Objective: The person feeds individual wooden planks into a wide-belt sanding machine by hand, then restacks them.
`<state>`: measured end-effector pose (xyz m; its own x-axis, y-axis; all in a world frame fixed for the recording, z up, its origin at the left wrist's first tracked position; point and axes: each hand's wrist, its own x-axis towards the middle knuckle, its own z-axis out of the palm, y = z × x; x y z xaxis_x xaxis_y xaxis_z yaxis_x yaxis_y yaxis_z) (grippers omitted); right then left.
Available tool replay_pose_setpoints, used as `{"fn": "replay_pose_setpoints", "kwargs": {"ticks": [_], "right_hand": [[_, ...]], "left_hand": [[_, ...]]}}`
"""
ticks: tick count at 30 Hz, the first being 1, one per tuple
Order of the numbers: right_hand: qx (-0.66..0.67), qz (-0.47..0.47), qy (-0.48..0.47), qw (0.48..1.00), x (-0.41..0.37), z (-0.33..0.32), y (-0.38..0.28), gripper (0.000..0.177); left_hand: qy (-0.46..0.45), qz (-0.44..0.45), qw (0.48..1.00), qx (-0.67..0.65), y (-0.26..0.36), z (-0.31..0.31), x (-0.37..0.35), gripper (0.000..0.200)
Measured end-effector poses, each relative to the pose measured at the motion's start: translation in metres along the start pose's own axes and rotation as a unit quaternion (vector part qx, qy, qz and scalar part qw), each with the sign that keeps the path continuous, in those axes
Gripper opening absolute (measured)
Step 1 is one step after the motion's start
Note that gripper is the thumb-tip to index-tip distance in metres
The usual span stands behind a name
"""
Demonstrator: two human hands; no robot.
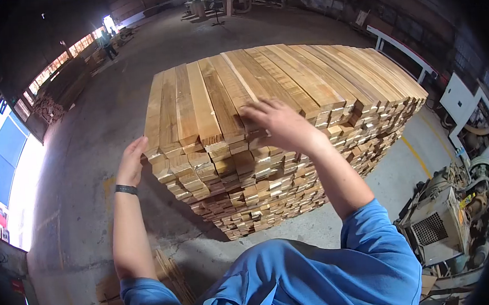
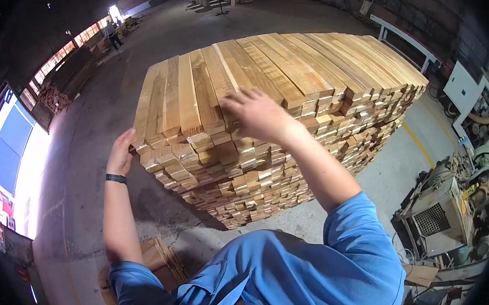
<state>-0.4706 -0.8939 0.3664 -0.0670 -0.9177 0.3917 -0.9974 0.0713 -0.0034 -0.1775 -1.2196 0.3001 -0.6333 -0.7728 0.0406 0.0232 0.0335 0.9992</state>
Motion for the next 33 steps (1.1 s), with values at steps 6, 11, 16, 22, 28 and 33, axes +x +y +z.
{"fn": "replay_pose_setpoints", "kwargs": {"ticks": [6, 11, 16, 22, 28, 33], "right_hand": [[-0.084, -0.010, -0.026, 0.996, -0.004, -0.001, 0.039, 0.079], [0.027, 0.062, -0.144, 0.987, 0.020, -0.032, 0.045, 0.081], [0.061, -0.027, -0.051, 0.996, 0.008, -0.010, 0.072, 0.066], [0.009, -0.029, -0.016, 0.999, 0.006, 0.001, 0.069, 0.058], [-0.017, -0.005, 0.028, 0.999, 0.027, 0.024, 0.071, 0.051], [0.096, 0.017, -0.008, 0.995, 0.050, 0.027, 0.095, 0.046]], "left_hand": [[-0.051, -0.077, 0.992, 0.088, 0.046, 0.007, 0.002, 0.034], [-0.058, -0.082, 0.984, 0.145, 0.062, 0.024, -0.007, 0.044], [-0.073, 0.097, 0.980, 0.156, 0.028, 0.023, -0.012, 0.071], [-0.057, 0.143, 0.969, 0.194, 0.015, 0.012, -0.007, 0.081], [-0.078, 0.089, 0.981, 0.151, 0.016, 0.005, 0.032, 0.078], [-0.097, 0.055, 0.990, 0.086, 0.013, -0.006, 0.070, 0.072]]}}
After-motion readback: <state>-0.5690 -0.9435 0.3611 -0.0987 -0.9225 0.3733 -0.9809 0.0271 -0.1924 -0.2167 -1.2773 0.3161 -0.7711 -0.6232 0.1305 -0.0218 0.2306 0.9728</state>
